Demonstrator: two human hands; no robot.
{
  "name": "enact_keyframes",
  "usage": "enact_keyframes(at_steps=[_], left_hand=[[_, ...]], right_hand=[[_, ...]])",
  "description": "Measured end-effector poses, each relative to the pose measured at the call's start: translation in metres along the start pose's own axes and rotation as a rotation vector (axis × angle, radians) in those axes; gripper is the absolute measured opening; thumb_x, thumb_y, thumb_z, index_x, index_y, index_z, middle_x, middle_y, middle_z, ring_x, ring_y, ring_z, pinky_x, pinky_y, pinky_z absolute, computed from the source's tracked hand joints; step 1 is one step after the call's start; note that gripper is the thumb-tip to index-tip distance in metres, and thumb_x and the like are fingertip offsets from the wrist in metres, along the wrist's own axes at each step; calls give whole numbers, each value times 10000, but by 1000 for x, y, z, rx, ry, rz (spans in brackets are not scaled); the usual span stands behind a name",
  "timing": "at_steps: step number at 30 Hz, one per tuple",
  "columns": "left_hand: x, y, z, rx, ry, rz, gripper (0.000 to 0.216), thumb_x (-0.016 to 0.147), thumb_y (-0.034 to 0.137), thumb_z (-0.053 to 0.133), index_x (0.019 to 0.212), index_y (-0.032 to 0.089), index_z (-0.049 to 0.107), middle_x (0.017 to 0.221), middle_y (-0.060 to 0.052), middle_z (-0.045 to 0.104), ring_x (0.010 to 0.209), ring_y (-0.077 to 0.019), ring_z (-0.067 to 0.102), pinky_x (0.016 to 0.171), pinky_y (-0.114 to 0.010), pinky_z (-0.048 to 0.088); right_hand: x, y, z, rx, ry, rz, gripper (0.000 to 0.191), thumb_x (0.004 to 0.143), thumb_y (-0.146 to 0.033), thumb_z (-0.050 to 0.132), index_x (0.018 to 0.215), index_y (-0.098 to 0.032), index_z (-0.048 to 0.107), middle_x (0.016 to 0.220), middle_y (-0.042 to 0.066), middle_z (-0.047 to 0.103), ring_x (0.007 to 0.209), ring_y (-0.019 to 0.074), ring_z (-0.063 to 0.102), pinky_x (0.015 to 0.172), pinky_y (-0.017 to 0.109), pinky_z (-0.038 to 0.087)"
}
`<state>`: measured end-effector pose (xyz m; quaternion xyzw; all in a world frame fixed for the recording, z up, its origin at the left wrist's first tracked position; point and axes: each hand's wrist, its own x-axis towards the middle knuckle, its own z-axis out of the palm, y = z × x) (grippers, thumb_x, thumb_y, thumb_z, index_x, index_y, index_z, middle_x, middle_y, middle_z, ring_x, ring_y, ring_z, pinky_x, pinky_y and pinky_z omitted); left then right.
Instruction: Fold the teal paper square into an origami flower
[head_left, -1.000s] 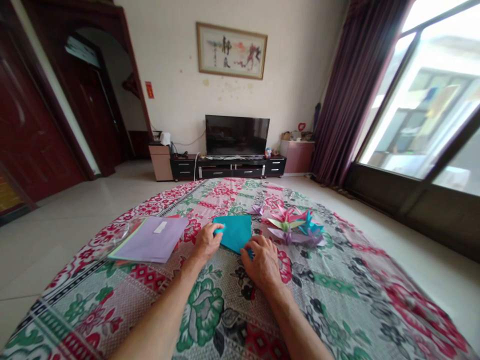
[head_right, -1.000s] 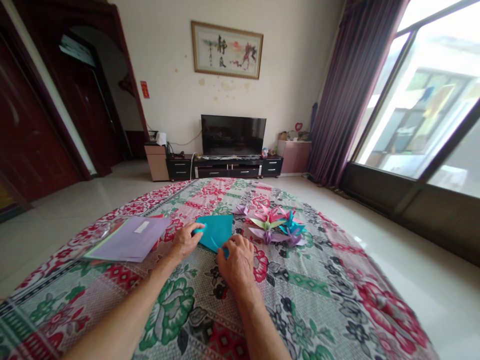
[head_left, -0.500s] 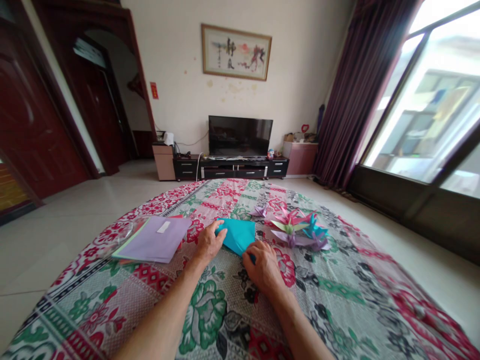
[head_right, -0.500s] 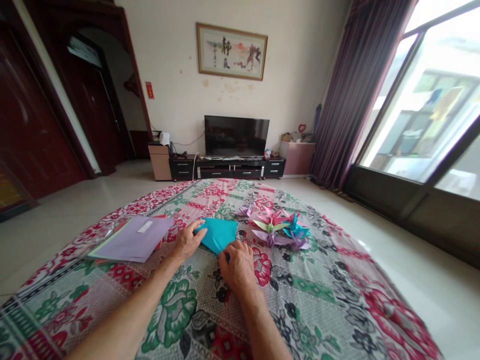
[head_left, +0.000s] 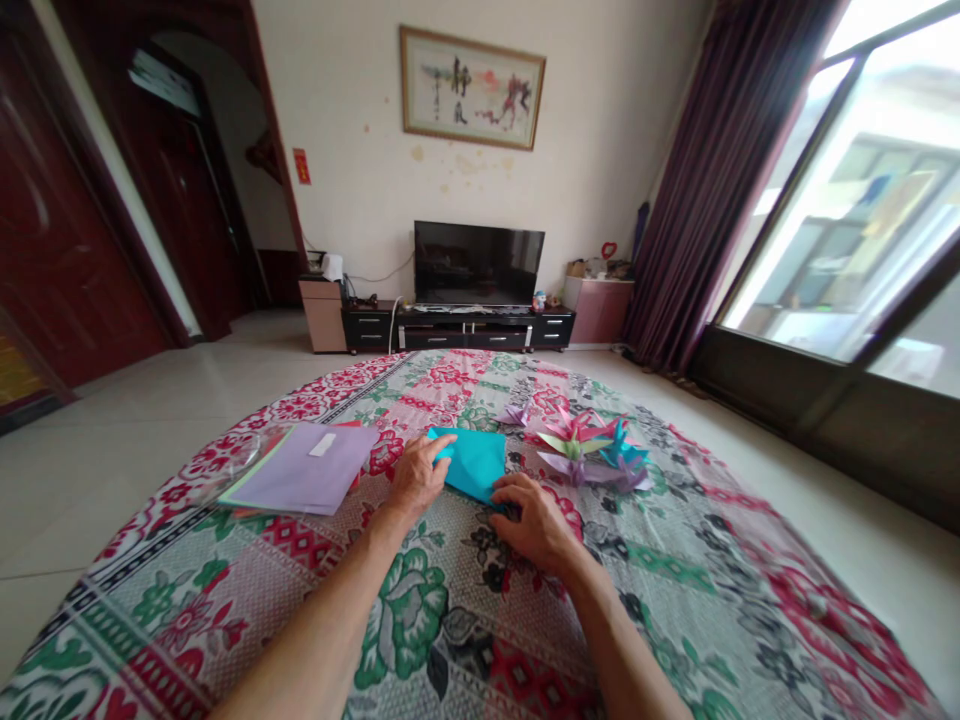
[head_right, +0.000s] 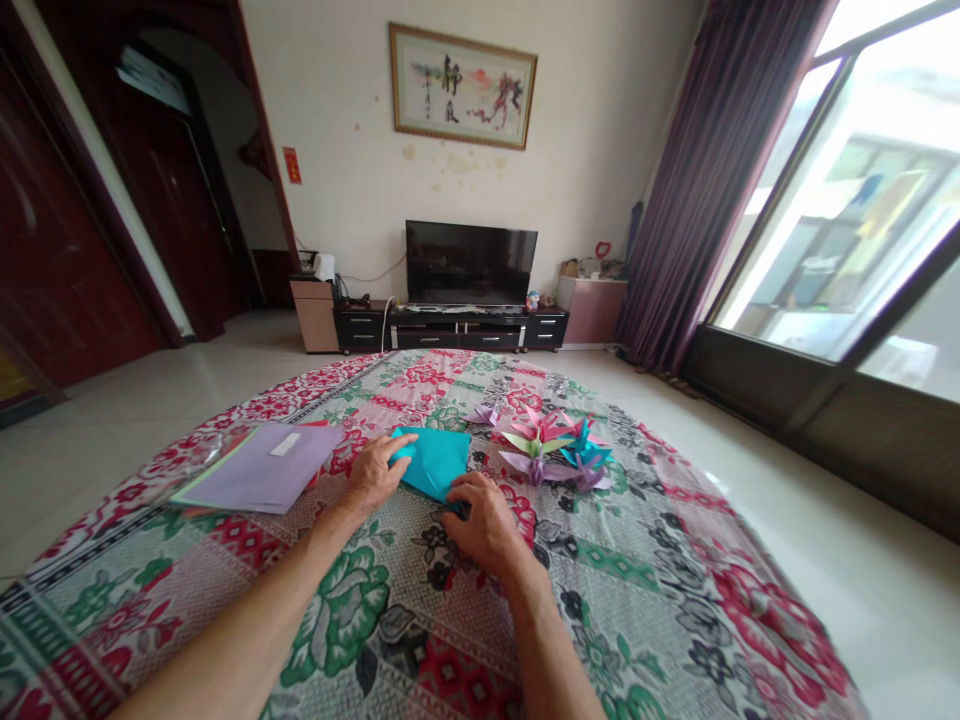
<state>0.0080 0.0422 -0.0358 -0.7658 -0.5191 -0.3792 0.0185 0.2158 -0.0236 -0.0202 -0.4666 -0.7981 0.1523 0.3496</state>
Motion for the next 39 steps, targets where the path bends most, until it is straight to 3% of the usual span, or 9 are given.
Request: enact_keyframes(at_steps=[5, 11, 14, 19, 23, 28, 33, 39], left_hand=[[4, -2, 6, -26, 17, 31, 484, 807, 162, 492, 1291, 170, 487, 999, -92, 658, 947, -218, 586, 891, -353, 457], [21, -4, 18, 28, 71, 39, 433, 790, 120, 482, 1219, 162, 530, 993, -87, 661, 916, -217, 586, 891, -368, 462], [26, -5, 20, 63, 62, 133, 435, 769, 117, 517, 1203, 148, 538, 1065, -105, 626, 1027, -236, 536, 955, -388, 427], [25, 2, 10, 126, 89, 239, 221, 777, 108, 516, 942, 154, 656, 1104, -116, 574, 1116, -251, 462, 994, -404, 390], [25, 10, 0, 164, -55, 289, 230, 830, 134, 463, 771, 179, 680, 912, -86, 633, 941, -221, 530, 867, -383, 460], [19, 9, -2, 161, -156, 265, 293, 865, 204, 430, 701, 190, 673, 1062, -101, 647, 1041, -218, 538, 955, -422, 424], [10, 0, 3, 129, -226, 360, 303, 904, 213, 388, 872, 164, 685, 1008, -120, 677, 1087, -204, 551, 1055, -445, 343], [3, -5, 6, 149, -210, 212, 336, 906, 308, 417, 1087, 133, 639, 1227, -155, 586, 1220, -256, 463, 1038, -451, 368]], right_hand=[[-3, 6, -5, 18, 3, -43, 258, 693, -54, 513, 771, -203, 709, 1000, 58, 659, 917, 170, 606, 860, 319, 453], [-4, -17, 8, -123, 46, -96, 209, 722, -101, 551, 776, -232, 704, 1053, 31, 652, 1001, 206, 544, 920, 383, 376], [-6, -31, 10, -181, 38, -111, 185, 737, -144, 568, 816, -251, 697, 1039, 11, 661, 1024, 220, 513, 955, 417, 312], [-7, -39, 8, -194, 19, -66, 185, 743, -170, 567, 854, -249, 691, 988, 8, 677, 972, 213, 511, 930, 399, 305], [-7, -39, 7, -185, 25, -59, 182, 739, -170, 565, 832, -258, 695, 984, 3, 687, 975, 219, 504, 924, 407, 298], [-8, -34, 10, -176, 29, -72, 229, 734, -150, 558, 849, -282, 705, 990, 0, 694, 976, 224, 506, 912, 421, 309], [-7, -21, 10, -124, -13, -98, 297, 764, -123, 508, 898, -286, 717, 1050, -3, 682, 1008, 212, 527, 927, 400, 341], [-7, -14, 7, -107, -51, -143, 336, 770, -99, 488, 917, -291, 721, 1084, -2, 666, 1003, 196, 546, 919, 379, 370]])
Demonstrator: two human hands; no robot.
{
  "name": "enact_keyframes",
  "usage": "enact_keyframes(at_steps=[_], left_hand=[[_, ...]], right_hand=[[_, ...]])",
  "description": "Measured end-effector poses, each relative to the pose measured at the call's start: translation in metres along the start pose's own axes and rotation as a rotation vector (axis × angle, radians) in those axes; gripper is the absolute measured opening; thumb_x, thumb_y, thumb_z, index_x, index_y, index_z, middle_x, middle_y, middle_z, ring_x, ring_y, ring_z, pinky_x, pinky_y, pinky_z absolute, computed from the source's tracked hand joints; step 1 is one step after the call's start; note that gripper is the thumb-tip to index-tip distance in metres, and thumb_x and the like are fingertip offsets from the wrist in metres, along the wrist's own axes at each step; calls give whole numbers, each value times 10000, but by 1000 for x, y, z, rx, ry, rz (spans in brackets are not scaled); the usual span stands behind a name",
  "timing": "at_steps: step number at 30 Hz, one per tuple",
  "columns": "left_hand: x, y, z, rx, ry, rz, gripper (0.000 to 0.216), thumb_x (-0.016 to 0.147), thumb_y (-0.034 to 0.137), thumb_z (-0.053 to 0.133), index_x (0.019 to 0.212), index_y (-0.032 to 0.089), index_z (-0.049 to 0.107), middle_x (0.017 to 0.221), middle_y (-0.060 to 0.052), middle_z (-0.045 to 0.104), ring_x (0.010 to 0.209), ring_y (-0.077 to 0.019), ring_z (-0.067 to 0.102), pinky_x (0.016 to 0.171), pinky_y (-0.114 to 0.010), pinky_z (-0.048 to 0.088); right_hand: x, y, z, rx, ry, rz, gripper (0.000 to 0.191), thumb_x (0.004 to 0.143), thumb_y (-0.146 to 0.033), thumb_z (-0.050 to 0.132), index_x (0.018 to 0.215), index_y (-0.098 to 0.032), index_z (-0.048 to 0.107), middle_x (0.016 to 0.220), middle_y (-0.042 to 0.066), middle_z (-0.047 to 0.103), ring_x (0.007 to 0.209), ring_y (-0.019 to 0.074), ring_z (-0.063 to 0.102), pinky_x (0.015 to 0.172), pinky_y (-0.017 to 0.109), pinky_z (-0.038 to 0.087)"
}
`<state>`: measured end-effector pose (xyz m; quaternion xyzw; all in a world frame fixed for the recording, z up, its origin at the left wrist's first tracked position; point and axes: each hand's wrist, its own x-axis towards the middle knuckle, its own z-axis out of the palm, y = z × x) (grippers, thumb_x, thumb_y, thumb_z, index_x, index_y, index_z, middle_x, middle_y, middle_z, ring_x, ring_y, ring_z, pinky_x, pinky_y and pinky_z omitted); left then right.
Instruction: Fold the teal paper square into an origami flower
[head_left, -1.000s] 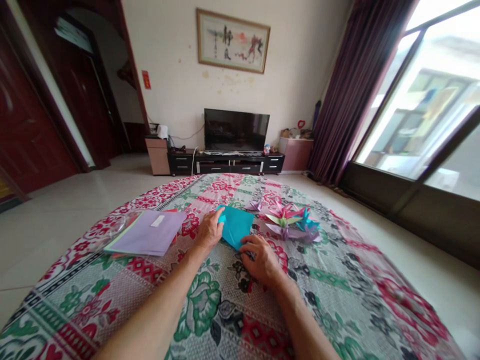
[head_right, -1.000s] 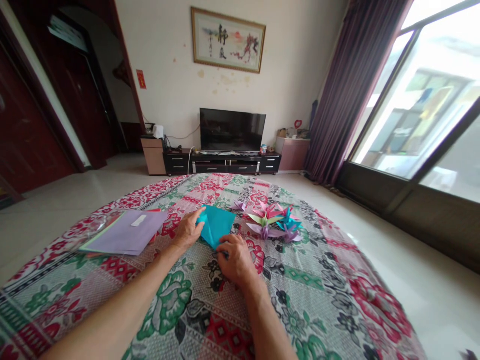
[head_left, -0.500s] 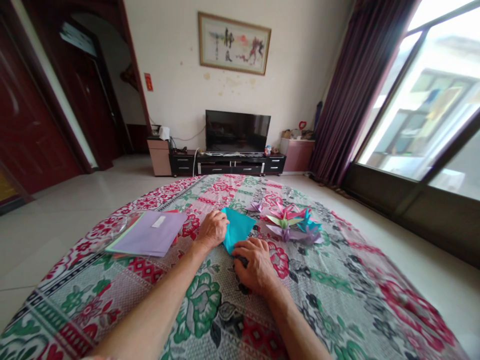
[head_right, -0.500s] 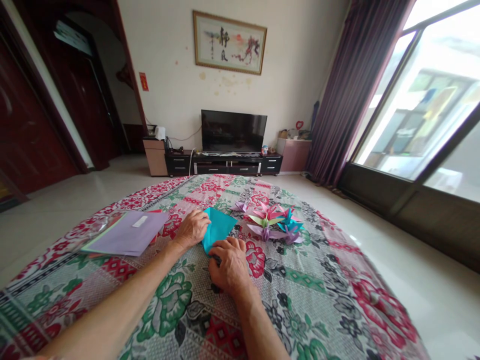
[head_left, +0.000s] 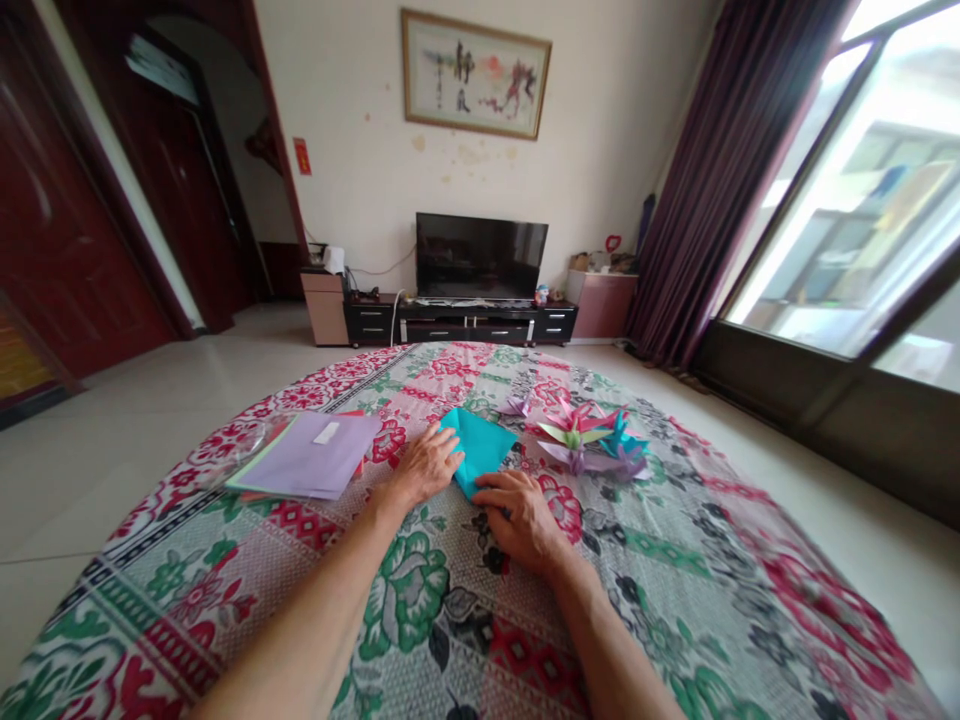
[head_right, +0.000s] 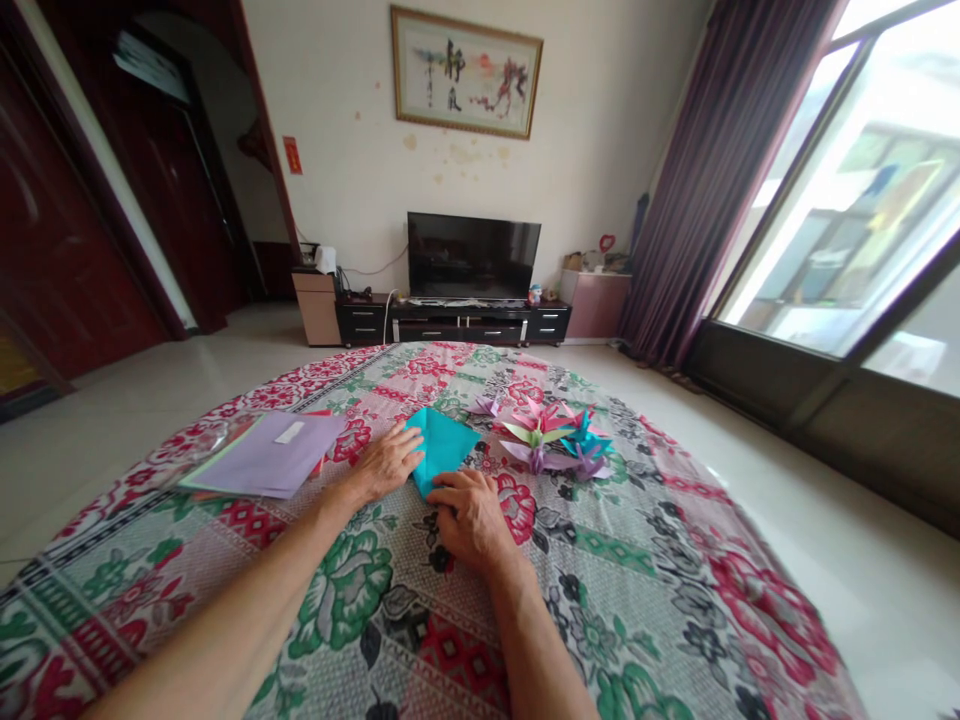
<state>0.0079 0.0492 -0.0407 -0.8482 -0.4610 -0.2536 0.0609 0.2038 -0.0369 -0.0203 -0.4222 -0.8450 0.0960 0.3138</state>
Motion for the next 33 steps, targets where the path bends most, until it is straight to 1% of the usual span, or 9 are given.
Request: enact_keyframes(at_steps=[5, 9, 11, 16, 22, 26, 33], left_hand=[[-2, 1, 2, 5, -40, -51, 381, 903, 351, 412, 1155, 139, 604, 1292, -138, 544, 1278, -281, 396, 1040, -469, 354], [-4, 5, 2, -5, -47, -85, 388, 889, 365, 436, 1178, 156, 590, 1319, -132, 521, 1296, -306, 368, 1028, -495, 358], [-5, 8, 2, -11, -36, -99, 381, 880, 355, 454, 1176, 158, 591, 1318, -138, 520, 1298, -318, 360, 1025, -508, 355], [-6, 16, 1, -9, 8, -140, 341, 878, 323, 464, 1158, 178, 594, 1305, -137, 528, 1291, -312, 367, 1029, -517, 340], [-7, 19, 0, -7, 6, -135, 356, 884, 324, 447, 1165, 158, 588, 1294, -155, 532, 1287, -324, 368, 1015, -521, 346], [-7, 17, 2, -1, -16, -146, 409, 878, 371, 453, 1200, 146, 565, 1318, -160, 510, 1296, -340, 351, 1010, -528, 340], [-11, 18, 3, 53, -41, -164, 459, 871, 426, 454, 1251, 175, 515, 1357, -136, 476, 1310, -321, 322, 1020, -496, 315]], right_hand=[[-1, -4, -2, -11, -2, 0, 350, 763, -90, 494, 924, -300, 723, 1068, 10, 655, 1009, 194, 540, 913, 374, 370], [-2, -5, -3, -6, -9, -9, 355, 756, -85, 496, 923, -301, 724, 1058, 15, 649, 992, 194, 544, 904, 372, 374], [-3, -5, -3, -3, -3, -18, 357, 753, -85, 498, 926, -301, 723, 1057, 16, 647, 984, 193, 546, 899, 372, 375], [-3, -4, -2, 5, 5, -30, 365, 758, -81, 488, 933, -297, 724, 1053, 22, 649, 975, 190, 554, 899, 371, 382], [-3, -1, -2, 18, 0, -34, 359, 772, -85, 485, 934, -299, 723, 1074, 13, 651, 992, 188, 560, 917, 375, 383], [-3, -1, -4, 28, -12, -45, 356, 781, -87, 479, 932, -299, 723, 1070, 10, 654, 983, 179, 566, 919, 363, 388], [-3, -2, -4, 20, -15, -47, 370, 762, -76, 480, 930, -300, 720, 1070, 8, 651, 976, 175, 572, 923, 360, 387]])
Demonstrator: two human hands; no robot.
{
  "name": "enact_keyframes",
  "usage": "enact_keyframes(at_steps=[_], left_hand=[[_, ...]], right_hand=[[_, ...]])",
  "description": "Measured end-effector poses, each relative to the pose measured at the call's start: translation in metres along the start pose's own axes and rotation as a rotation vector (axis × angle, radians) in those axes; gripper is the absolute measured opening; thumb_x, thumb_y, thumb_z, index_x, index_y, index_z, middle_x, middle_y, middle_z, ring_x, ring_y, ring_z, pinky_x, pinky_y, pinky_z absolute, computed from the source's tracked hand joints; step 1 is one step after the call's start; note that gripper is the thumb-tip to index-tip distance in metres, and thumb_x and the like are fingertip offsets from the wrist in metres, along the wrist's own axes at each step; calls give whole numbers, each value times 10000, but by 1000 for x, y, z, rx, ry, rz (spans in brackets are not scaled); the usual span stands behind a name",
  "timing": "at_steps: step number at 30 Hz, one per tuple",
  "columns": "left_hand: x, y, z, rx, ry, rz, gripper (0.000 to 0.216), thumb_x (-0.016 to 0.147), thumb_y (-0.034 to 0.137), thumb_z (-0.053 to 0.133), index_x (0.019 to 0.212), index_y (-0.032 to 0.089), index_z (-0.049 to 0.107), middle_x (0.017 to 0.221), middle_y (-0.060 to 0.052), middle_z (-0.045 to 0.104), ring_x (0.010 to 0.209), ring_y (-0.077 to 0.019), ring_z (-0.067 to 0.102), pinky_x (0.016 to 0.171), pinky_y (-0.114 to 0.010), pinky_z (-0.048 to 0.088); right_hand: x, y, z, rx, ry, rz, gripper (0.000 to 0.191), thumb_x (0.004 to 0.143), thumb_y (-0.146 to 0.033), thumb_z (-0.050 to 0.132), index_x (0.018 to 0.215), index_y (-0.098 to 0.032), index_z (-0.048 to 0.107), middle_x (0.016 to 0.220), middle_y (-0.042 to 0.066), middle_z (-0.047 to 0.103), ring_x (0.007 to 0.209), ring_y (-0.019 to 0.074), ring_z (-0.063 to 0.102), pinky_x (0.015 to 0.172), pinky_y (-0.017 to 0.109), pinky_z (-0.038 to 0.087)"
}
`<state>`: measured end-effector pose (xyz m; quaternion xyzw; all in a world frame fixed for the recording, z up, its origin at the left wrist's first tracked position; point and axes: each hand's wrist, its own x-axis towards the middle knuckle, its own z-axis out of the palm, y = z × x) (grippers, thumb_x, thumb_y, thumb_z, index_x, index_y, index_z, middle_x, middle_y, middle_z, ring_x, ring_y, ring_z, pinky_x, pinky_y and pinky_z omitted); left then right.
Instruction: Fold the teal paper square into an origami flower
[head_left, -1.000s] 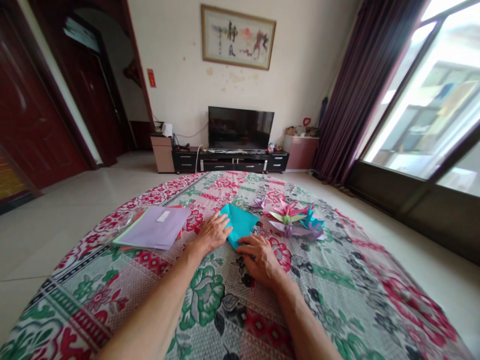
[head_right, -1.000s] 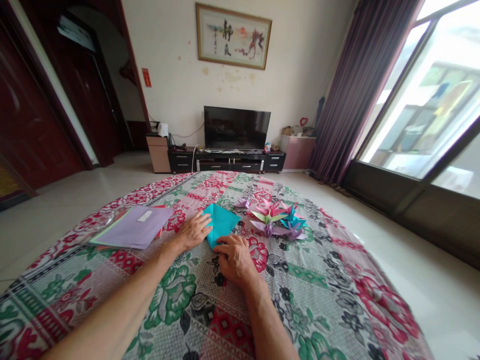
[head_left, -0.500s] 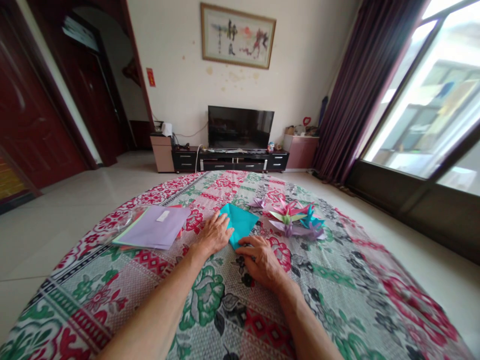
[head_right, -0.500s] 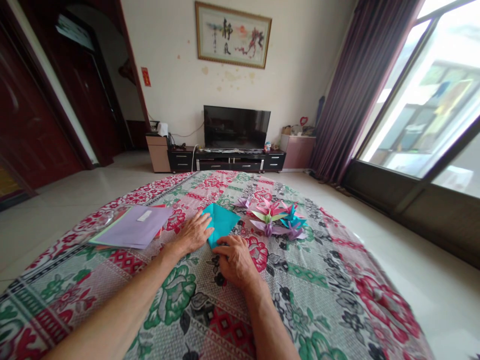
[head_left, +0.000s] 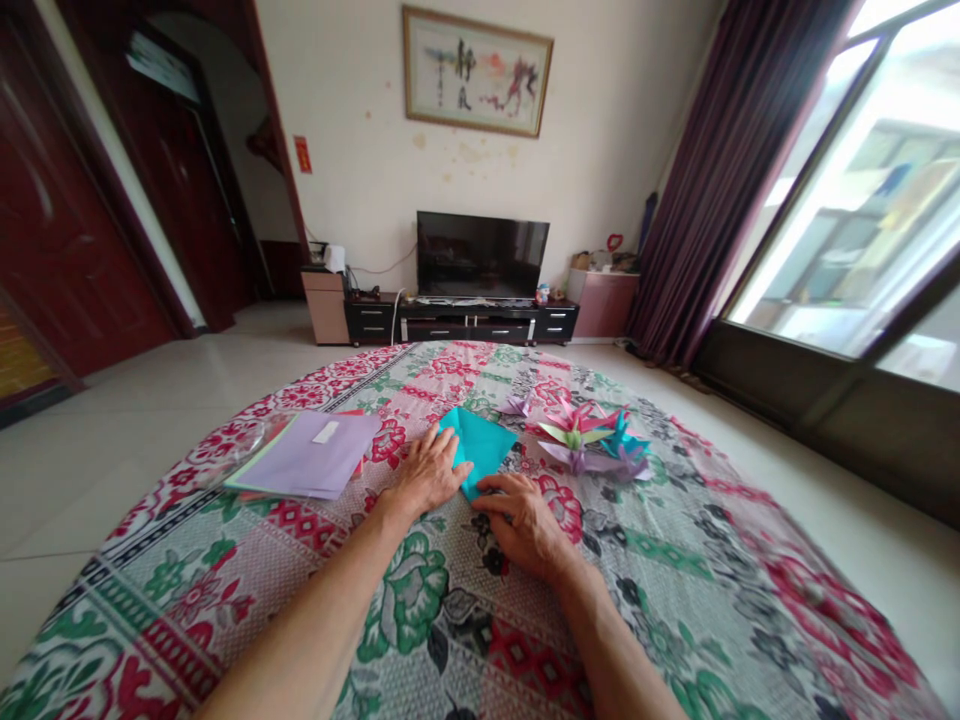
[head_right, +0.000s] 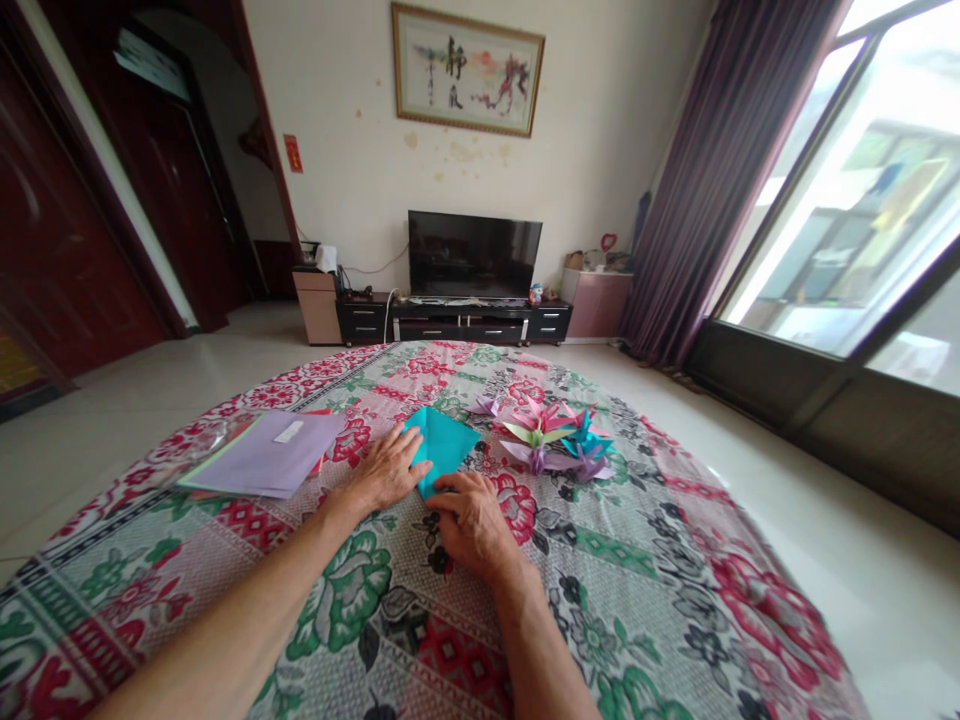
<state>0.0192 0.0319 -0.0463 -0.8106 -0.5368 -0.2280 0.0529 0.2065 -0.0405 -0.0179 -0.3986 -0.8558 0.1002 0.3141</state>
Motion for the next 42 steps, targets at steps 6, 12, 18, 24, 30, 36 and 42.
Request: enact_keyframes(at_steps=[6, 12, 18, 24, 30, 36, 42], left_hand=[[-1, 4, -2, 24, -42, -28, 483, 886, 431, 401, 1271, 154, 488, 1392, -146, 434, 1329, -330, 287, 1026, -514, 291], [-1, 4, -4, 42, -81, -37, 493, 890, 453, 384, 1291, 177, 465, 1415, -134, 408, 1339, -321, 271, 1026, -515, 292], [-1, 3, -2, 23, -58, -35, 499, 882, 445, 422, 1289, 161, 476, 1397, -152, 424, 1331, -333, 282, 1034, -524, 292], [-1, 7, -10, 39, -149, -64, 535, 900, 467, 369, 1330, 157, 436, 1445, -135, 361, 1359, -309, 227, 1057, -535, 268], [1, 10, -15, 64, -230, -89, 587, 904, 505, 308, 1372, 158, 379, 1479, -109, 308, 1372, -300, 195, 1075, -535, 237], [0, 10, -15, 76, -213, -92, 581, 902, 501, 313, 1366, 158, 385, 1469, -117, 325, 1376, -296, 189, 1082, -510, 234], [0, 7, -11, 67, -189, -91, 551, 911, 479, 294, 1349, 163, 404, 1460, -111, 344, 1364, -294, 223, 1075, -500, 247]], right_hand=[[-1, -5, -3, -4, -3, 24, 350, 767, -78, 473, 905, -283, 721, 1101, 6, 646, 1008, 191, 562, 936, 372, 381], [0, 0, 0, 48, 29, 21, 349, 783, -71, 450, 907, -261, 716, 1044, 14, 674, 976, 178, 580, 929, 357, 390], [1, 4, -1, 54, 40, 55, 434, 775, -40, 437, 1044, -278, 681, 1032, 16, 672, 968, 176, 567, 917, 349, 380], [-1, 1, -3, 21, -8, 57, 442, 844, -85, 418, 1162, -320, 618, 1051, 20, 635, 967, 176, 532, 907, 351, 358], [0, -6, -4, -44, -73, 71, 452, 851, -105, 439, 1188, -366, 591, 1067, 18, 601, 998, 183, 490, 918, 362, 330], [0, -9, -6, -76, -122, 83, 452, 831, -108, 455, 1155, -380, 614, 1091, 17, 577, 1031, 196, 463, 936, 384, 307], [-1, -8, -7, -79, -119, 78, 474, 815, -96, 458, 1166, -378, 608, 1093, 22, 566, 1040, 200, 455, 939, 383, 303]])
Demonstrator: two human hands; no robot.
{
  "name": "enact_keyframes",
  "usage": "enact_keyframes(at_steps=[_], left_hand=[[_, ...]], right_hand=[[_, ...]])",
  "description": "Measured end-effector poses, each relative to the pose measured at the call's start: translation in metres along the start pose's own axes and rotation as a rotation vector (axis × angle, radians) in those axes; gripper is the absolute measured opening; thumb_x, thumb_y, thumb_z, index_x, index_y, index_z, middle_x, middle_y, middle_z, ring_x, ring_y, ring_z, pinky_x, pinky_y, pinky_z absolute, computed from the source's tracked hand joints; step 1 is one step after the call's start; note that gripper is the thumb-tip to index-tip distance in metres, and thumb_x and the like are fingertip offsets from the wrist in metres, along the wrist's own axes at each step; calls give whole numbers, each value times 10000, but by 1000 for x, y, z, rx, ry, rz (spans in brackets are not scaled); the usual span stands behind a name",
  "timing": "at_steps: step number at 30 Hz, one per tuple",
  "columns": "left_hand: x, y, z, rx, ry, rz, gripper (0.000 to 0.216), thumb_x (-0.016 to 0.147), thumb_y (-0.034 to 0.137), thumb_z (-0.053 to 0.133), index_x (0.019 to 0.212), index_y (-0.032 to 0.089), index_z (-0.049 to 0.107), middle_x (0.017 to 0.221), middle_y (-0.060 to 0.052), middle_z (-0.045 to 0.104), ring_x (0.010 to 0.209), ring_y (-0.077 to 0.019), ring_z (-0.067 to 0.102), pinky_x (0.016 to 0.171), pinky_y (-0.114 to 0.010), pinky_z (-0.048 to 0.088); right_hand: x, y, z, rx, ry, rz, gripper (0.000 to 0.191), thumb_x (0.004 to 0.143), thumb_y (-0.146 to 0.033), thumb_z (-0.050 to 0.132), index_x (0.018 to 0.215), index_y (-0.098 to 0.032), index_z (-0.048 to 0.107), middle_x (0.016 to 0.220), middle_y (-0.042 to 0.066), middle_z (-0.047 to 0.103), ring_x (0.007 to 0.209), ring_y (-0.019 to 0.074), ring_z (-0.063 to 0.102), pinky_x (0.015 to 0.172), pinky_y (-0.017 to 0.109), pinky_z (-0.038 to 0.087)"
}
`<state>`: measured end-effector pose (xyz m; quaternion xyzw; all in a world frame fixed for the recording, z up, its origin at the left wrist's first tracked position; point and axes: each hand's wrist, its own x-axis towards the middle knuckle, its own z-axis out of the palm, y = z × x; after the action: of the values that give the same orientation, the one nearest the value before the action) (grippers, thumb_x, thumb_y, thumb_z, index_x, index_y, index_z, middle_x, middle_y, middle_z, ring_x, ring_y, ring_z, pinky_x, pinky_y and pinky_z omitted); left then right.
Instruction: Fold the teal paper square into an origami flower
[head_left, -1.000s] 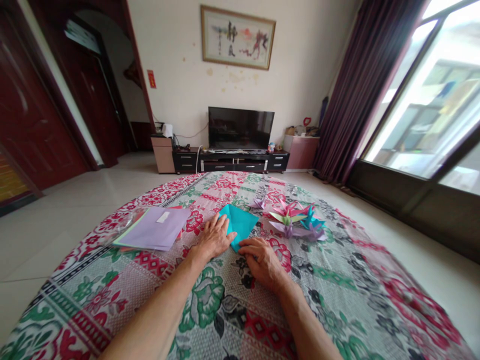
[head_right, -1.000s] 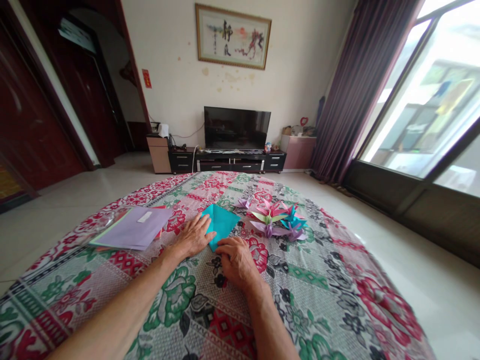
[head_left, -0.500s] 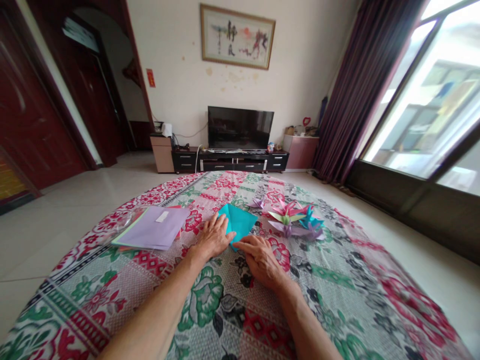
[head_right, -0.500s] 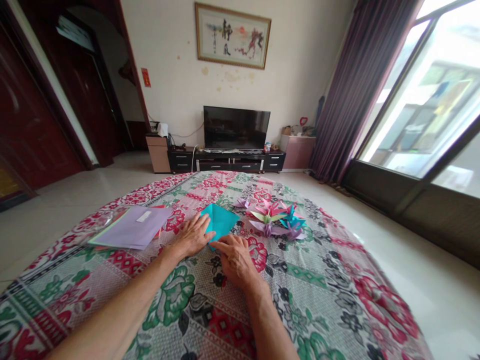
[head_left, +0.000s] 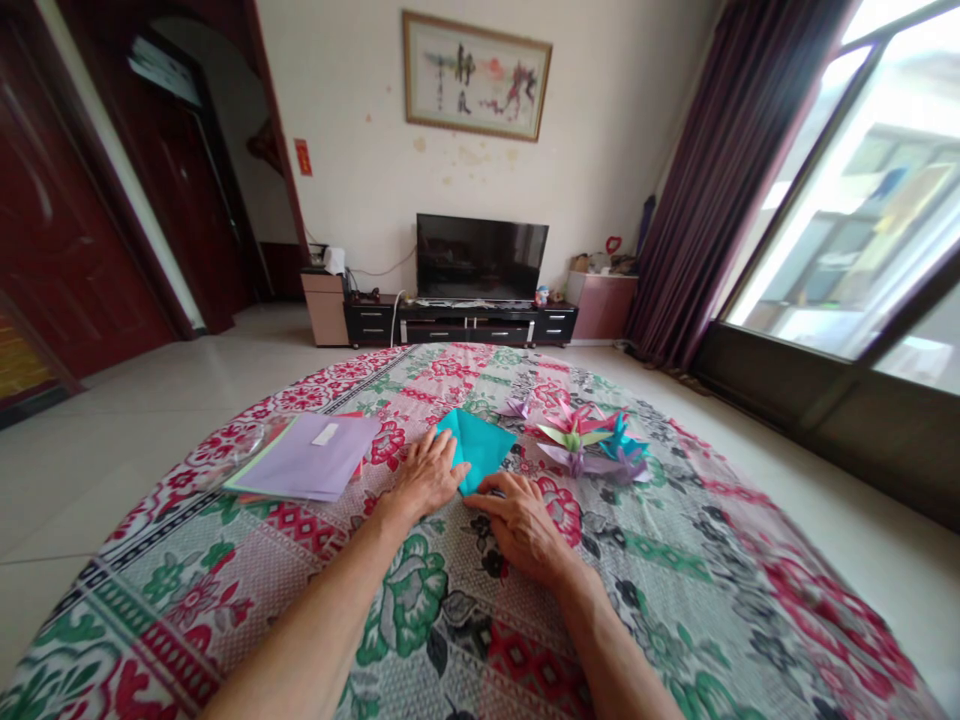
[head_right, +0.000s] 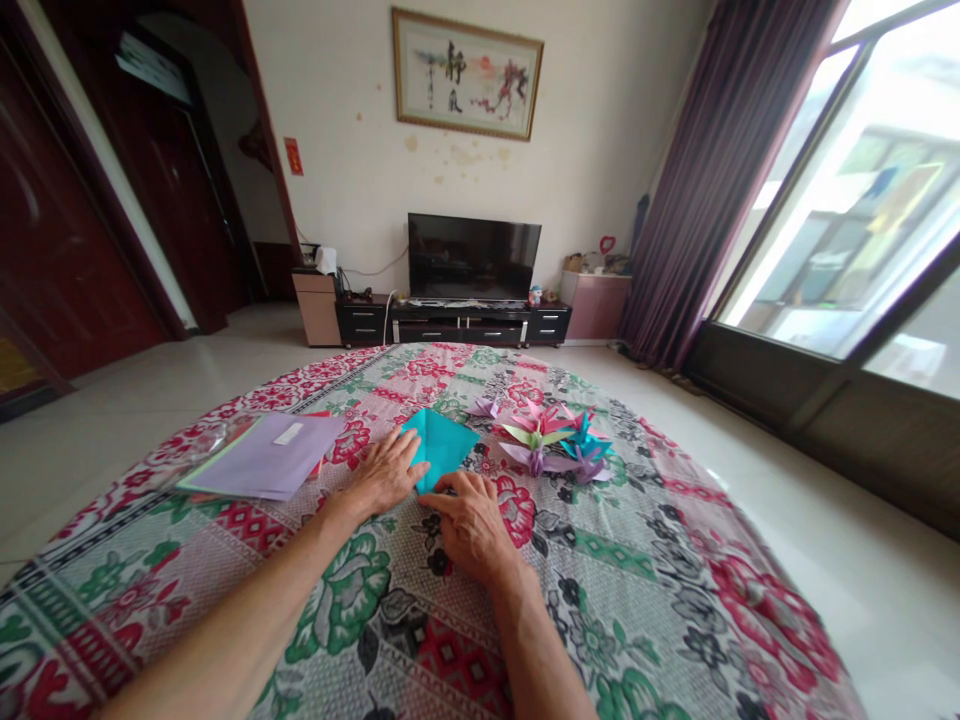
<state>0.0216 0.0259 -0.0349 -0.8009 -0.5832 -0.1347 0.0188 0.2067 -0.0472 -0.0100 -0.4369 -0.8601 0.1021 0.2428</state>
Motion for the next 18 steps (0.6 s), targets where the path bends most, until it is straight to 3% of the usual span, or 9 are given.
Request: enact_keyframes(at_steps=[18], left_hand=[[5, -13, 4, -31, 60, 88, 453, 924, 359, 318, 1287, 156, 496, 1404, -113, 433, 1327, -285, 323, 1037, -504, 338]], right_hand=[[-1, 4, 4, -10, 7, -4, 479, 813, -100, 456, 1152, -400, 612, 1104, 10, 561, 1052, 199, 447, 949, 382, 299]])
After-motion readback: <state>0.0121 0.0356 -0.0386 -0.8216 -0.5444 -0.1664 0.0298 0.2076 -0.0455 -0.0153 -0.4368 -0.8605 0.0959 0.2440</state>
